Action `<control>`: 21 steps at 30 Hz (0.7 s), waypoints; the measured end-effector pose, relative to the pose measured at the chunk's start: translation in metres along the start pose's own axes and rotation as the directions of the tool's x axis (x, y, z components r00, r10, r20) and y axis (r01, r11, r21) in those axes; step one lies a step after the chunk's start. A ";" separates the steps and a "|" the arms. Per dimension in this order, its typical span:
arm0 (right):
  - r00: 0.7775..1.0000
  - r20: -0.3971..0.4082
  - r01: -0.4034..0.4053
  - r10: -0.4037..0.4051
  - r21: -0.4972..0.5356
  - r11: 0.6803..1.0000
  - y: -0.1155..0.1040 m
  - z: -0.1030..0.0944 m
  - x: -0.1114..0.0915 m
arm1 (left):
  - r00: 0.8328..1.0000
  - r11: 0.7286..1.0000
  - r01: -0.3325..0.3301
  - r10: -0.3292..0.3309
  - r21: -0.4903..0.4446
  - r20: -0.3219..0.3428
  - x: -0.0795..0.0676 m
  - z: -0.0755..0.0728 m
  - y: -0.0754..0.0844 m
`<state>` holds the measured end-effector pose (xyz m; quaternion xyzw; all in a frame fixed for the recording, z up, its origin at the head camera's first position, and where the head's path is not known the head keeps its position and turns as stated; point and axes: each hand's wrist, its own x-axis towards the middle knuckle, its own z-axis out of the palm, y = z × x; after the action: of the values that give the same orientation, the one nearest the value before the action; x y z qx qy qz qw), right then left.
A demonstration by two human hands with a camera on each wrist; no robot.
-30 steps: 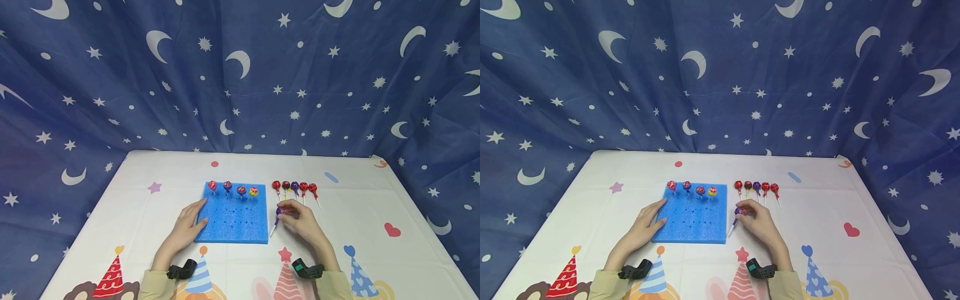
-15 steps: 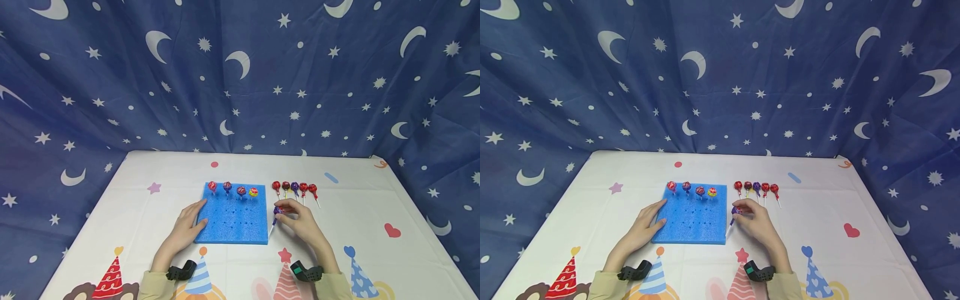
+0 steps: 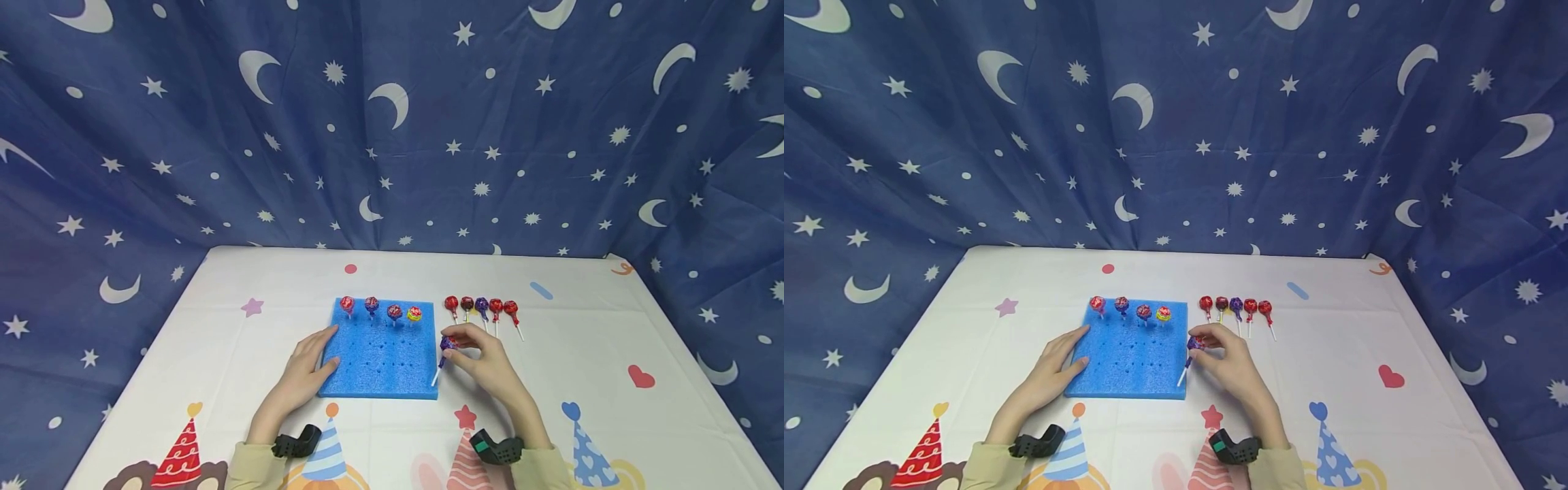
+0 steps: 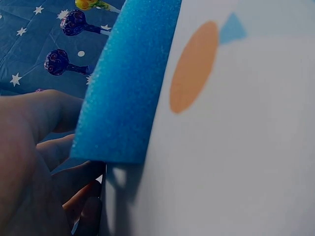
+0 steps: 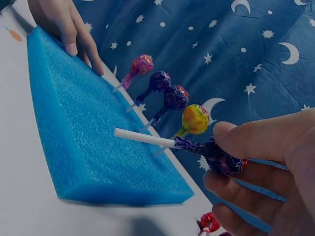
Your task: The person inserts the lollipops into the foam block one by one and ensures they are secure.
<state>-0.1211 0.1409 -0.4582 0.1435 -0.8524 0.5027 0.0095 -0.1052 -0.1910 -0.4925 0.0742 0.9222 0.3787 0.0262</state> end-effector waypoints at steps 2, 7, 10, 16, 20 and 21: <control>1.000 -0.001 0.013 -0.012 0.005 1.000 -0.002 0.001 0.000 | 1.000 1.000 -0.001 0.001 -0.001 -0.001 0.000 0.000 0.000; 1.000 0.002 0.031 -0.031 0.001 1.000 -0.006 0.004 0.001 | 1.000 1.000 -0.005 0.004 -0.003 -0.006 0.000 0.000 0.000; 0.999 -0.001 0.033 -0.033 -0.010 0.999 -0.007 0.005 0.000 | 1.000 1.000 -0.003 0.003 -0.009 -0.007 0.000 0.000 0.001; 0.999 -0.014 0.033 -0.033 0.007 0.999 -0.009 0.007 0.000 | 1.000 1.000 0.001 -0.001 -0.013 -0.007 0.000 0.000 0.001; 0.999 -0.028 0.038 -0.037 0.003 0.999 -0.010 0.009 -0.001 | 1.000 1.000 -0.006 0.006 -0.008 -0.005 0.000 0.000 0.001; 0.999 -0.030 0.038 -0.038 0.000 0.999 -0.011 0.009 -0.001 | 1.000 1.000 -0.005 0.005 -0.007 -0.003 0.000 0.000 0.001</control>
<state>-0.1165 0.1284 -0.4535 0.1520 -0.8492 0.5048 0.0319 -0.1048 -0.1904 -0.4913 0.0761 0.9207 0.3821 0.0243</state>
